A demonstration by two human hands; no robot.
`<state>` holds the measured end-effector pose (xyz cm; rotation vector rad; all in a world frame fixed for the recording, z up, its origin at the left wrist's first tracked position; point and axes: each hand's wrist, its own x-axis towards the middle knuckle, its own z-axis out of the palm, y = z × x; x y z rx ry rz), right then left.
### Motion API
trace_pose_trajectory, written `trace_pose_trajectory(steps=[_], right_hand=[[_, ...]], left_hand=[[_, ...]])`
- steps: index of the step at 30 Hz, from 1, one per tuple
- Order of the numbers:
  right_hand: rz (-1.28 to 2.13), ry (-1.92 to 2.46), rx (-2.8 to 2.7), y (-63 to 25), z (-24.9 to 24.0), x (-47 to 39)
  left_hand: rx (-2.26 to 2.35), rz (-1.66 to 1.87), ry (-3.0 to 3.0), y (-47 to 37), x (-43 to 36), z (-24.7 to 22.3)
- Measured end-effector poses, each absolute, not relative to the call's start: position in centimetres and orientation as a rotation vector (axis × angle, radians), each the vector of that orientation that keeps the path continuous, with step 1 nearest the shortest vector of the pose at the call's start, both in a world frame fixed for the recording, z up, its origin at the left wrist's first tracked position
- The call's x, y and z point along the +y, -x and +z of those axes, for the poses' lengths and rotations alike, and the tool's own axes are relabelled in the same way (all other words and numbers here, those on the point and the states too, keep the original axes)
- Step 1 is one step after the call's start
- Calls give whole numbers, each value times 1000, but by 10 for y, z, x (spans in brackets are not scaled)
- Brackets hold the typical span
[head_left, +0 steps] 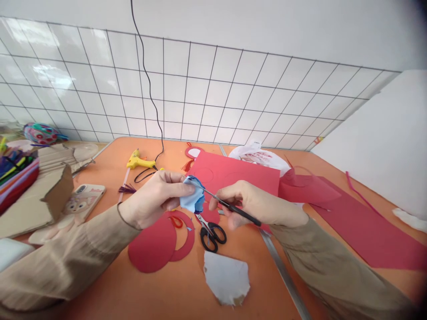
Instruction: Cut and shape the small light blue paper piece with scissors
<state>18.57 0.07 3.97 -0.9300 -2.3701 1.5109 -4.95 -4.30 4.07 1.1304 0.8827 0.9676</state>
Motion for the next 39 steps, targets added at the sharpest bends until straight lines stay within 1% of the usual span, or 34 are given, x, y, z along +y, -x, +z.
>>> trace_pose_trajectory(steps=[8, 14, 20, 29, 35, 39], right_hand=[[1499, 730, -2321, -179, 32, 1], [1571, 637, -2125, -168, 17, -1], [1606, 523, -2027, -160, 12, -3], [1595, 487, -2005, -158, 10, -5], [1542, 469, -1979, -152, 4, -10], [1564, 480, -1889, -147, -3, -15]], left_hand=[[827, 1066, -1095, 45, -46, 36], [809, 1254, -996, 36, -49, 24], [840, 1408, -1020, 31, -53, 14], [859, 1464, -1061, 32, -53, 21], [869, 1500, -1026, 29, -55, 10], [866, 1509, -1010, 27, -55, 5]])
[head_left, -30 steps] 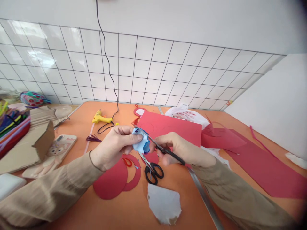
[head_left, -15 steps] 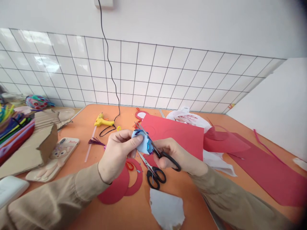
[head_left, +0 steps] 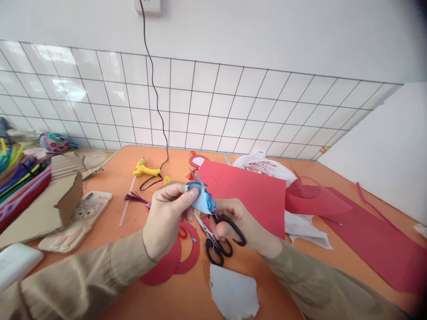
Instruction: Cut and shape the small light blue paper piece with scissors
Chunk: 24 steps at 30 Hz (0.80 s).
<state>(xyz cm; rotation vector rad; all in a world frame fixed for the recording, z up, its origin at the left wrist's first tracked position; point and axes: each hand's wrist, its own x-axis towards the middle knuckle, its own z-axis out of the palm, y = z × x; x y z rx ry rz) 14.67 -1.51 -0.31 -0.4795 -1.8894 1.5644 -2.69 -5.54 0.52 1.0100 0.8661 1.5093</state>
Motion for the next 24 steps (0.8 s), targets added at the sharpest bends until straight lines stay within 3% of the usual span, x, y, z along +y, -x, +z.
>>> trace_pose_trajectory(steps=[24], right_hand=[[1545, 504, -2031, -155, 14, -18]], left_hand=[[949, 1476, -1153, 32, -55, 21]])
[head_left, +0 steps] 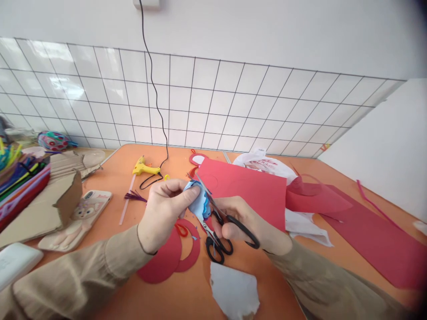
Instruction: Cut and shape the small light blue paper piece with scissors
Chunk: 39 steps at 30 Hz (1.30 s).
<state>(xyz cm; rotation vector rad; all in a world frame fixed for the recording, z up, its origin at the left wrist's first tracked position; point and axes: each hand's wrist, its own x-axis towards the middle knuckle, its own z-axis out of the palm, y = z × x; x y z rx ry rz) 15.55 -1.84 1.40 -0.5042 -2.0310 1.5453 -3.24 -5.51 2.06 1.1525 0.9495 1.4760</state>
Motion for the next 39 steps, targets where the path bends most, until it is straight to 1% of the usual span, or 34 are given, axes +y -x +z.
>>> trace_pose_trajectory(steps=[8, 15, 19, 29, 39], right_hand=[[1535, 479, -2025, -157, 12, -16], [1593, 469, -1974, -155, 13, -17], [1557, 479, -1983, -153, 12, -18], [1523, 468, -1914, -145, 4, -22], [1563, 477, -1885, -146, 2, -21]], left_hand=[[962, 1428, -1209, 34, -55, 21], [985, 1425, -1204, 33, -54, 21], [1000, 1441, -1198, 33, -53, 19], [954, 1484, -1043, 25, -55, 6], [934, 1485, -1002, 25, -57, 7]])
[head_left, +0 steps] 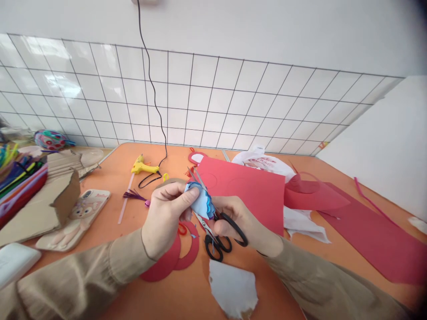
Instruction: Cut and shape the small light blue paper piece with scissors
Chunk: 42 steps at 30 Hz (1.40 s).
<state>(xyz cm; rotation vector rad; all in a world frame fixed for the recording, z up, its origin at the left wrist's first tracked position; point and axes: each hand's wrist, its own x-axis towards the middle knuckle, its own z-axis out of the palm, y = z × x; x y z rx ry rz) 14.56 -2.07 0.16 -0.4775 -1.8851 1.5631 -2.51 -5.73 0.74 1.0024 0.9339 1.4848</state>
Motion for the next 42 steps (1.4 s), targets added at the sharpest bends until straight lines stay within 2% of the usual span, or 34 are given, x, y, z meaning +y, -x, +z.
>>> trace_pose_trajectory(steps=[12, 42], right_hand=[[1522, 489, -1901, -146, 7, -21], [1665, 590, -1896, -153, 9, -21]], left_hand=[[935, 1474, -1017, 27, -57, 10], [898, 1460, -972, 32, -54, 17]])
